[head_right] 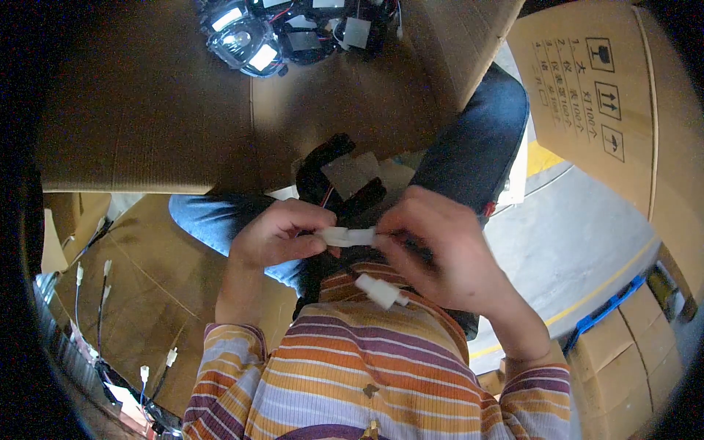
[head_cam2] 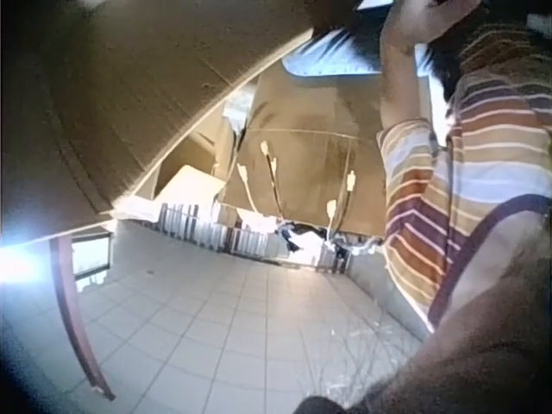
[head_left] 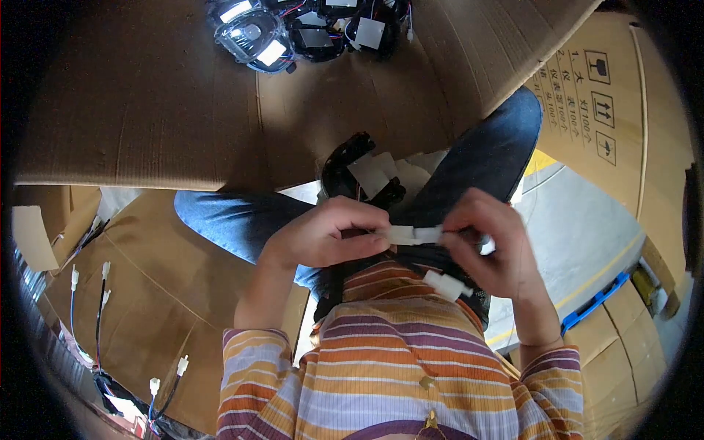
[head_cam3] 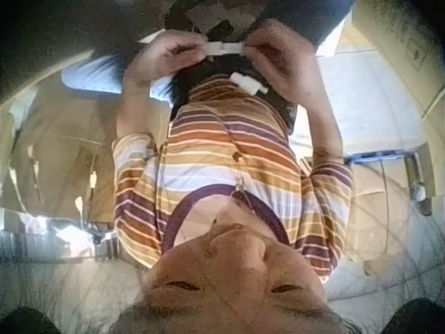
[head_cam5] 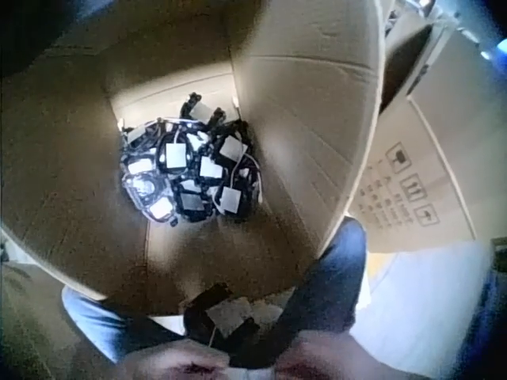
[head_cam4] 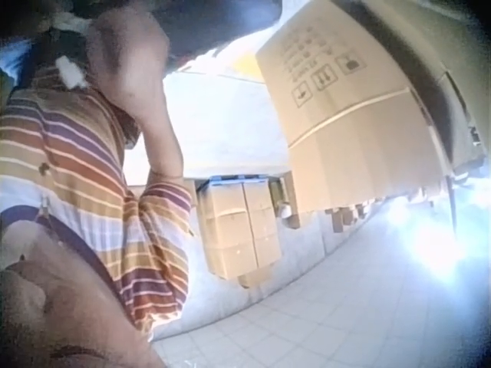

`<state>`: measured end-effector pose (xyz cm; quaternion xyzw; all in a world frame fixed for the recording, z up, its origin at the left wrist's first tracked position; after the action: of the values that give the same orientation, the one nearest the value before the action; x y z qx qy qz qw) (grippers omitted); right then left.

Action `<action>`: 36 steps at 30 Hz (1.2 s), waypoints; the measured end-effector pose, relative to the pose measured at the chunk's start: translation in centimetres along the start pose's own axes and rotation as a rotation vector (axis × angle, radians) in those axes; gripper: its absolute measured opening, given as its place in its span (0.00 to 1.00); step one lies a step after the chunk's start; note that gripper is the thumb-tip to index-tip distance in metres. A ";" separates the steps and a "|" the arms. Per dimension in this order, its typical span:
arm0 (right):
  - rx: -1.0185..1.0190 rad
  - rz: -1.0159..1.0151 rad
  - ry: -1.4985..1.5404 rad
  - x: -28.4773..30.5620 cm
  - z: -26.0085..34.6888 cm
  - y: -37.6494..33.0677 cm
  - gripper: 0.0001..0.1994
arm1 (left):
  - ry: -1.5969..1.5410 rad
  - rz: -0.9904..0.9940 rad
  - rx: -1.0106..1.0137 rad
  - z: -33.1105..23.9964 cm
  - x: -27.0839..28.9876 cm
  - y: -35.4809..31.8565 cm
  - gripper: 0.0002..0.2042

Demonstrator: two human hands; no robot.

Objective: The person sorts headlight components by hand, placing headlights, wiring harnesses, and plastic covers into separate cardboard boxes.

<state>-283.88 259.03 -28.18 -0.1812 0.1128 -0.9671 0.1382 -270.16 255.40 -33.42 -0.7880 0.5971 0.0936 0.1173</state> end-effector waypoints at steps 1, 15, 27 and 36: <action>-0.047 -0.090 0.089 0.8 -0.6 -0.7 0.05 | -0.077 -0.106 -0.062 -0.3 0.4 -0.1 0.04; -0.036 -0.016 0.347 1.2 0.0 -2.2 0.02 | -0.254 -0.257 -0.084 0.4 1.6 -1.4 0.05; -0.223 -0.093 0.197 -0.1 -1.3 -2.1 0.02 | 0.026 -0.365 -0.084 -0.6 1.2 -1.8 0.08; -0.092 -0.262 0.423 3.4 -2.4 -4.2 0.03 | 0.213 -0.887 -0.011 -10.2 0.3 -7.0 0.06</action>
<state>-288.80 262.35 -28.12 0.0062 0.1585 -0.9871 -0.0232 -263.24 253.89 -23.23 -0.9734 0.2100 -0.0441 0.0801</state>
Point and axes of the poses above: each hand's wrist, its own y-axis towards the middle knuckle, its own x-axis out of the back of the hand, z = x × y, the point moved 6 cm from there along y, towards the middle knuckle, and after that the axes turned 4 degrees about z, right-handed, at the moved point
